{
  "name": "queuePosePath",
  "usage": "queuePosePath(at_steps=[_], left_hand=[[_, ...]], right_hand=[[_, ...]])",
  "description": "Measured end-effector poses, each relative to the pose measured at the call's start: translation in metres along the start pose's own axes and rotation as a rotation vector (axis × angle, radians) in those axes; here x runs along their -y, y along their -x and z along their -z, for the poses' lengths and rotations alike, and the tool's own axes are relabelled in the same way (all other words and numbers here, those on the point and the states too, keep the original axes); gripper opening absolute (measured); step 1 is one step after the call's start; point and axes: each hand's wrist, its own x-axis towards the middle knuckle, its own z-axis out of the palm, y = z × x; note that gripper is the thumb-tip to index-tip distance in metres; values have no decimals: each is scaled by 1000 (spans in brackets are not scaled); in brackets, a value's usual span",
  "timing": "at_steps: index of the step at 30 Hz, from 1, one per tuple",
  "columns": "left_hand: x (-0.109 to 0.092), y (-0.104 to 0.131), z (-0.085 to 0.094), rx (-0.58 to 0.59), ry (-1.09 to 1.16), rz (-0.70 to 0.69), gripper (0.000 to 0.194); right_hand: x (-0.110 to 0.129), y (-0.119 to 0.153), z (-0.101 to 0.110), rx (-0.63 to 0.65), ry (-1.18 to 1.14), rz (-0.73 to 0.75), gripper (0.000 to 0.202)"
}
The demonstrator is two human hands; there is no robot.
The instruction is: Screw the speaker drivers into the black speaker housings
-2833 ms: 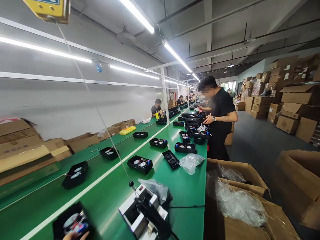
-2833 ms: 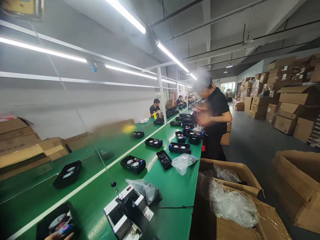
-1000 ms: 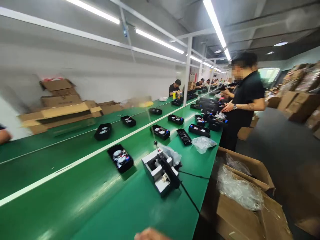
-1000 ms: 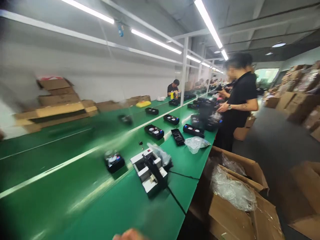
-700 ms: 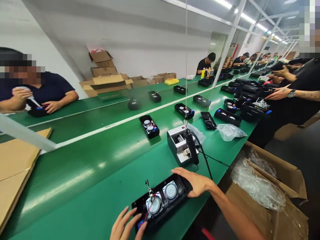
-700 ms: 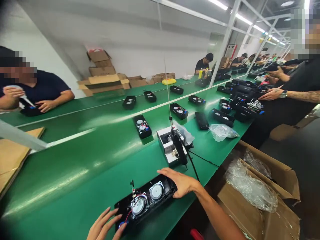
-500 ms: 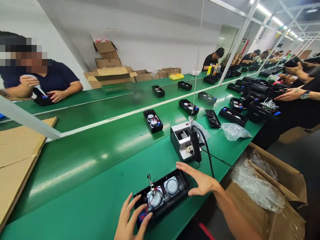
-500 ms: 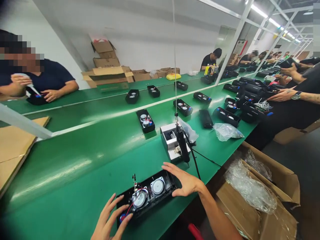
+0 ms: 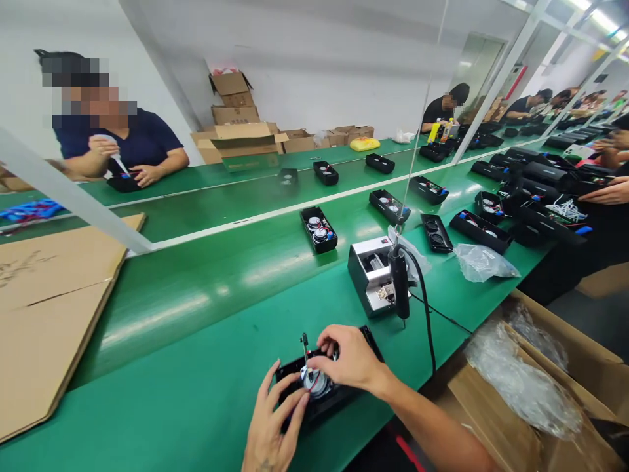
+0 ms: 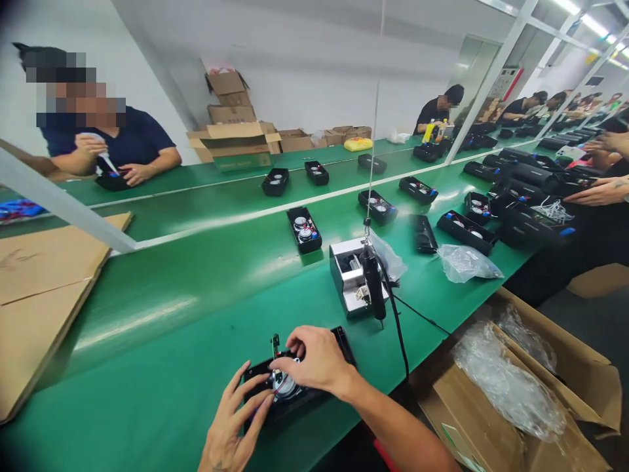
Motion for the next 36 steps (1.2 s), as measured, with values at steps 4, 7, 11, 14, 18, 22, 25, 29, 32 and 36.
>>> queuePosePath(at_steps=[4,7,11,14,18,22,25,29,32,36], left_hand=[[-3,0,2,-7,-5,-1,21],[-8,-5,3,-15,23,26,18],[-14,-16,4,-28,67,125,19],[-16,-23,4,-15,66,150,22],[-22,-23,11,81,8,95,26],[-29,-19,15,272,-71,-28,24],[-24,-15,10,307,-111,-108,30],[-10,-9,2,336,-97,-151,29],[-4,-8,2,357,-76,-171,28],[-10,-11,2,378,-89,-158,31]], right_hand=[[9,-12,-25,14,210,3,15],[-1,-20,-13,89,-29,-60,3],[-24,-16,29,271,-300,-56,5],[-34,2,51,395,-152,158,7],[-33,25,50,549,316,376,18],[-25,33,33,592,650,436,23],[-20,32,26,639,707,452,23],[-16,27,23,694,721,477,25],[-15,24,23,734,683,512,25],[-12,23,25,743,614,468,22]])
